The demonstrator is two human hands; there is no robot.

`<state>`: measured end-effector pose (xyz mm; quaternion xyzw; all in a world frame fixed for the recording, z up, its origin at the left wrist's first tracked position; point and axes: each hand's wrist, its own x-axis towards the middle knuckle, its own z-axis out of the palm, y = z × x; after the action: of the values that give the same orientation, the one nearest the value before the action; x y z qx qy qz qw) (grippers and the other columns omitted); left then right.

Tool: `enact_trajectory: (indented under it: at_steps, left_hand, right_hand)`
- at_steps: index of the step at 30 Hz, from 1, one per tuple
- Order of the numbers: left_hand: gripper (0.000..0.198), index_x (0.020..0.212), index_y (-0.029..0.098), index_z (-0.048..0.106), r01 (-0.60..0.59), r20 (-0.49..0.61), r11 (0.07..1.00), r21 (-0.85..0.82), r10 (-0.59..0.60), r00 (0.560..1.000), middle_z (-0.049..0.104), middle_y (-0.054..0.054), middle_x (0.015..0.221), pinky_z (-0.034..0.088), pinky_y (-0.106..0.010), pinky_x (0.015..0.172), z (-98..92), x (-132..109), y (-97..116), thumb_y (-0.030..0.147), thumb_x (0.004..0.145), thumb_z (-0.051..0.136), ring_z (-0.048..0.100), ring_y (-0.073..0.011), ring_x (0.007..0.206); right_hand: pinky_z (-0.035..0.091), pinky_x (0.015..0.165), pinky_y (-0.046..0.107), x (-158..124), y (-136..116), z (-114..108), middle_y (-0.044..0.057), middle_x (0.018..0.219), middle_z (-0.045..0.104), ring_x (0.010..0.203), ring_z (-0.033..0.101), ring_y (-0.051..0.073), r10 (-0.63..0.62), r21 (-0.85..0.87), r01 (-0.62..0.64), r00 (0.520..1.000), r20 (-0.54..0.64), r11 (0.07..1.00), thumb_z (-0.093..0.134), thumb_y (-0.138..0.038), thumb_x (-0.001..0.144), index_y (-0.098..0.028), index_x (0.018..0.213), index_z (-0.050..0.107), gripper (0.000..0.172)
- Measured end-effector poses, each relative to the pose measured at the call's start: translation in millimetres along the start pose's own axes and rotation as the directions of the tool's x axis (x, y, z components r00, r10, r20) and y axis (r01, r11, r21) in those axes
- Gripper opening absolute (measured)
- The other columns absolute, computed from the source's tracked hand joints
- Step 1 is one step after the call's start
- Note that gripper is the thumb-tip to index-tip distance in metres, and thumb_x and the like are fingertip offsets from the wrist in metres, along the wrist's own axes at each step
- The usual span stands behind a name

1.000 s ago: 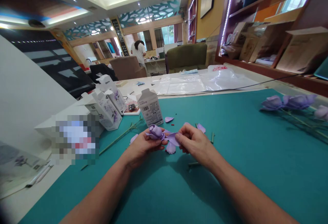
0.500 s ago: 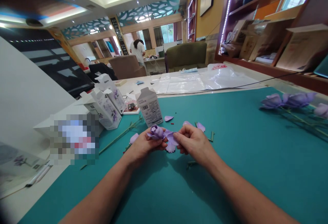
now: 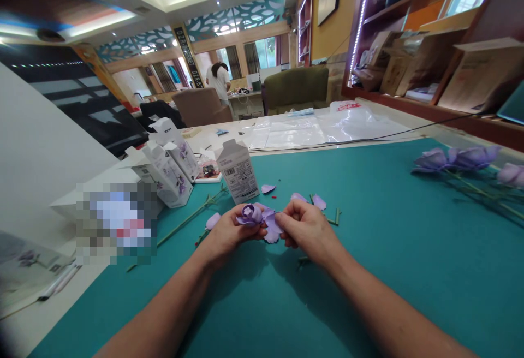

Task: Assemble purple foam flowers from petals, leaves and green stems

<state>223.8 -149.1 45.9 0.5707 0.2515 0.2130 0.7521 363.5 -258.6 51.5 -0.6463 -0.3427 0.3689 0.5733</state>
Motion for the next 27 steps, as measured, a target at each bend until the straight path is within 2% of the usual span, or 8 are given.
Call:
enact_trajectory:
  at_steps: [11, 22, 27]
  left_hand:
    - [0.042, 0.085, 0.013, 0.062, 0.006, 0.001, 1.0, 0.005, -0.006, 1.0, 0.067, -0.004, 0.074, 0.052, -0.032, 0.074, 3.4, -0.3, -0.3, 0.029, 0.054, 0.085, 0.066, -0.0162, 0.068]
    - [0.045, 0.082, 0.013, 0.059, 0.025, 0.017, 1.0, 0.017, -0.026, 1.0, 0.066, -0.003, 0.073, 0.053, -0.032, 0.073, 4.1, 1.2, -3.0, 0.033, 0.051, 0.086, 0.066, -0.0153, 0.067]
    - [0.046, 0.086, 0.013, 0.057, 0.012, 0.047, 1.0, 0.022, -0.013, 0.999, 0.067, -0.004, 0.075, 0.053, -0.031, 0.073, 4.0, 1.4, -3.6, 0.035, 0.055, 0.084, 0.066, -0.0148, 0.066]
  right_hand:
    - [0.035, 0.037, 0.02, -0.1, 2.2, 2.6, -0.006, 0.042, 0.052, 0.037, 0.048, 0.009, 0.053, 0.026, -0.053, 0.999, -0.005, 0.998, 0.064, -0.034, 0.066, -0.021, 0.061, 0.046, 0.023]
    - [0.034, 0.037, 0.018, -1.4, -0.1, 3.1, -0.007, 0.041, 0.051, 0.036, 0.048, 0.008, 0.064, -0.008, -0.064, 0.998, -0.014, 0.998, 0.061, -0.028, 0.068, -0.021, 0.059, 0.044, 0.02]
    - [0.032, 0.036, 0.017, -0.9, -0.5, 2.1, -0.008, 0.042, 0.051, 0.035, 0.045, 0.007, 0.079, -0.005, -0.079, 0.997, -0.013, 0.997, 0.059, -0.028, 0.07, -0.021, 0.061, 0.043, 0.02]
